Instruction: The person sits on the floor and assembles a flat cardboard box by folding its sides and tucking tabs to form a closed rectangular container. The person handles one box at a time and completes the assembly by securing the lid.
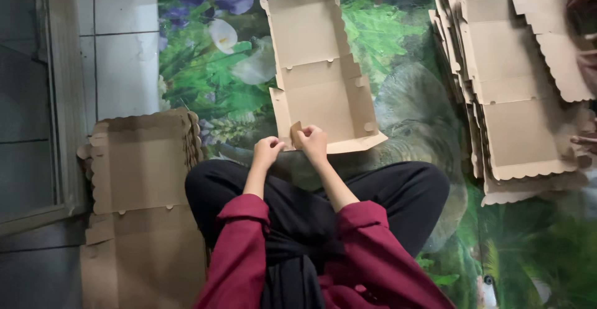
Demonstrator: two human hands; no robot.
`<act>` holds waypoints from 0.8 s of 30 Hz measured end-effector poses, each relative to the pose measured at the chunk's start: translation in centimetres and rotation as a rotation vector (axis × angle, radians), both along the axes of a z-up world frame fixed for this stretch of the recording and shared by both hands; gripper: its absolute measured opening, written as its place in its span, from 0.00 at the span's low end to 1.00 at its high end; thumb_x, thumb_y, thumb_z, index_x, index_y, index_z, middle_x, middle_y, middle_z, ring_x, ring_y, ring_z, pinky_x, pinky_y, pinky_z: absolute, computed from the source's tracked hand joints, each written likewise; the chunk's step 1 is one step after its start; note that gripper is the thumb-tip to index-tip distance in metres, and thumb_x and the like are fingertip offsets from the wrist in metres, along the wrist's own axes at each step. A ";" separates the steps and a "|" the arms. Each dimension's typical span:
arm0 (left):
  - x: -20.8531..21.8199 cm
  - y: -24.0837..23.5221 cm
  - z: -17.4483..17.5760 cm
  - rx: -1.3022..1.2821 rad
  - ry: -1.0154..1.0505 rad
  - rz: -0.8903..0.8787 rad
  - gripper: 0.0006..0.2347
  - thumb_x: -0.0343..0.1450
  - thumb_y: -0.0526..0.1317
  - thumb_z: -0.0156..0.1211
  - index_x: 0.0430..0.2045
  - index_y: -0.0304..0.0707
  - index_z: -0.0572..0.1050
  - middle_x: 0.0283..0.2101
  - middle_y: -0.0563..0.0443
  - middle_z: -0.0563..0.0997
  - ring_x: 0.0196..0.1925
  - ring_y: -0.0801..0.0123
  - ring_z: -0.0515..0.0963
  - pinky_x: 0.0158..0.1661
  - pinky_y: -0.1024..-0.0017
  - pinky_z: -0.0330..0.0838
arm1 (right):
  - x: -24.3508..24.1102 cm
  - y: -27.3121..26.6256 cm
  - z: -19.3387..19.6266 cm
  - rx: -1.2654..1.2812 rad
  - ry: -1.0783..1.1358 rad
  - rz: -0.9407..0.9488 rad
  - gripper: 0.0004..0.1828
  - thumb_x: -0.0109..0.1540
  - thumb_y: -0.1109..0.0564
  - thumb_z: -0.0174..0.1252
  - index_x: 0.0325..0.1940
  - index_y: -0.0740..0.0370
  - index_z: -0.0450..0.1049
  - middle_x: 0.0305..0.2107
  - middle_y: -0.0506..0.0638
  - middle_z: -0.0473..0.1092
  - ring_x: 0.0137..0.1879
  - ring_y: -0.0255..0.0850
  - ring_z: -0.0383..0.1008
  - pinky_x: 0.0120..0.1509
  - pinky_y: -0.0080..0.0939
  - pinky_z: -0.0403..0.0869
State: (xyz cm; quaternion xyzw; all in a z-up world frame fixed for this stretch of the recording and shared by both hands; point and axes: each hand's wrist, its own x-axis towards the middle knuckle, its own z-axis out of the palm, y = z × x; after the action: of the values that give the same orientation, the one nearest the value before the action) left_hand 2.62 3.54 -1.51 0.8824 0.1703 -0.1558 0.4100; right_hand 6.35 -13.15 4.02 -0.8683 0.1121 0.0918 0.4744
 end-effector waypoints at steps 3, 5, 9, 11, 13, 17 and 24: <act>0.0 -0.8 0.3 -0.063 -0.006 0.005 0.08 0.64 0.45 0.63 0.30 0.44 0.79 0.35 0.47 0.82 0.43 0.54 0.80 0.43 0.62 0.74 | 0.6 0.3 -2.4 -0.001 0.095 0.041 0.13 0.48 0.44 0.67 0.32 0.48 0.80 0.23 0.45 0.75 0.37 0.44 0.77 0.41 0.40 0.73; 0.3 -1.3 -1.6 -0.112 -0.034 0.058 0.09 0.64 0.44 0.63 0.32 0.42 0.79 0.36 0.47 0.81 0.45 0.54 0.79 0.44 0.62 0.74 | 0.9 0.4 -1.5 0.017 0.126 0.054 0.13 0.48 0.43 0.67 0.32 0.48 0.80 0.22 0.46 0.75 0.36 0.43 0.78 0.41 0.38 0.73; 0.6 -0.8 -5.4 -0.203 -0.045 0.134 0.15 0.65 0.49 0.63 0.37 0.40 0.78 0.38 0.43 0.81 0.45 0.54 0.79 0.43 0.62 0.74 | 1.4 0.6 -0.9 0.109 0.203 0.027 0.13 0.48 0.45 0.69 0.32 0.49 0.81 0.22 0.49 0.75 0.30 0.42 0.77 0.34 0.39 0.75; 0.6 -1.0 -5.4 -0.254 -0.038 0.158 0.16 0.65 0.51 0.64 0.37 0.40 0.79 0.38 0.44 0.81 0.44 0.55 0.79 0.43 0.63 0.74 | 1.0 0.7 -1.0 0.164 0.217 0.006 0.13 0.48 0.48 0.69 0.33 0.52 0.81 0.22 0.51 0.75 0.28 0.40 0.77 0.32 0.37 0.76; 0.5 -1.1 -5.4 -0.306 -0.030 0.183 0.16 0.65 0.52 0.64 0.37 0.40 0.79 0.37 0.44 0.82 0.44 0.57 0.80 0.42 0.63 0.74 | 0.8 0.7 -0.8 0.218 0.231 -0.015 0.12 0.49 0.51 0.69 0.34 0.55 0.80 0.22 0.53 0.75 0.26 0.38 0.76 0.31 0.35 0.76; 0.5 -1.5 -5.2 -0.372 -0.019 0.252 0.16 0.64 0.51 0.67 0.36 0.40 0.80 0.34 0.43 0.82 0.41 0.60 0.81 0.38 0.66 0.74 | 0.7 0.7 1.2 0.307 0.243 -0.059 0.14 0.49 0.54 0.70 0.35 0.61 0.80 0.25 0.59 0.75 0.27 0.41 0.76 0.31 0.37 0.78; 0.8 -1.8 -4.5 -0.369 -0.022 0.299 0.11 0.61 0.51 0.68 0.28 0.47 0.81 0.26 0.51 0.82 0.33 0.69 0.80 0.32 0.74 0.72 | 0.6 1.5 2.3 0.180 0.223 0.044 0.11 0.50 0.51 0.69 0.35 0.54 0.81 0.25 0.54 0.76 0.32 0.44 0.78 0.35 0.42 0.78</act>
State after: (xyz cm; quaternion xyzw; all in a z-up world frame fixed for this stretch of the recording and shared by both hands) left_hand 3.46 1.71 -6.00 0.7591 0.2633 -0.1120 0.5847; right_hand 6.92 -11.65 6.28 -0.8090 0.1365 0.2076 0.5328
